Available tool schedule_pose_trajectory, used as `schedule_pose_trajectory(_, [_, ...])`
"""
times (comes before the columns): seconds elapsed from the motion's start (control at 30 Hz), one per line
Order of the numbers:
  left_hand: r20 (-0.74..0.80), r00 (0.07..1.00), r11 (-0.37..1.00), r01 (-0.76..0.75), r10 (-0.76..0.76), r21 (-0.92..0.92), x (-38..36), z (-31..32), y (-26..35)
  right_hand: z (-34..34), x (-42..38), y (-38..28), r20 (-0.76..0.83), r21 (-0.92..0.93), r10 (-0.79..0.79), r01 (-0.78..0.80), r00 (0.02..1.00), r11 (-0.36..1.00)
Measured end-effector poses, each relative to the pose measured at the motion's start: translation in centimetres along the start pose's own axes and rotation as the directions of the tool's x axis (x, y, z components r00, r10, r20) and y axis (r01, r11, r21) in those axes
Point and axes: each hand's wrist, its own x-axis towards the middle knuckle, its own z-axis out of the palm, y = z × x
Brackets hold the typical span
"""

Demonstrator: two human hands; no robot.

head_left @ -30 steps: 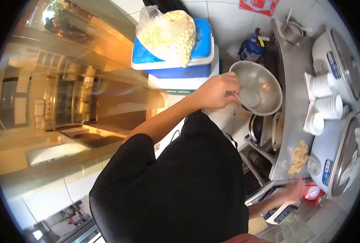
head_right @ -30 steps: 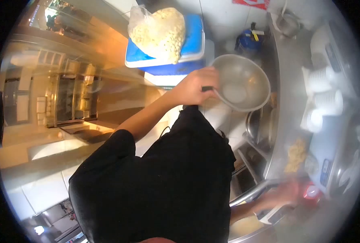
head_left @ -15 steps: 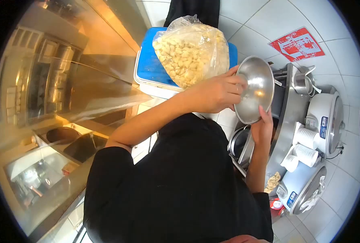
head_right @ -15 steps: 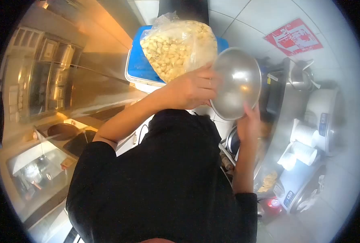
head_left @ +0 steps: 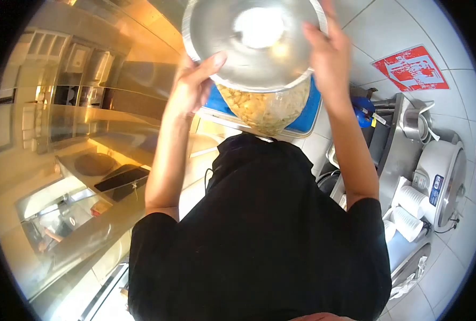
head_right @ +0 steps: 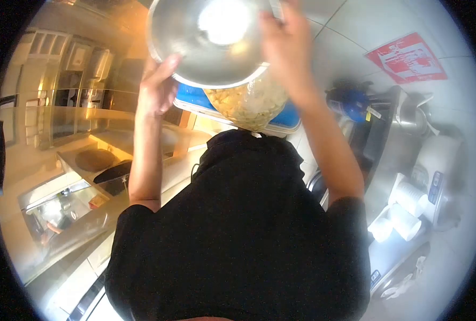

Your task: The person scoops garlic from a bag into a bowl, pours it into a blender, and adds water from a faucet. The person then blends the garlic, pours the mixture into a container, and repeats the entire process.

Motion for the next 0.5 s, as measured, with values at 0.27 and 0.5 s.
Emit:
schedule_pose_trajectory(0.27, [0.274,0.956,0.839,0.063,0.105,-0.540,11.9,-3.3,-0.9,2.0,-0.6,14.7,0.497,-0.778,0.074,0.406,0.865,0.480])
schedule_pose_trajectory(0.5, [0.079,0.806,0.762,0.516,-0.586,0.392,9.8,-0.9,-4.7,-2.2,-1.3,17.3,0.079,-0.521,-0.043,0.078,0.996,0.850])
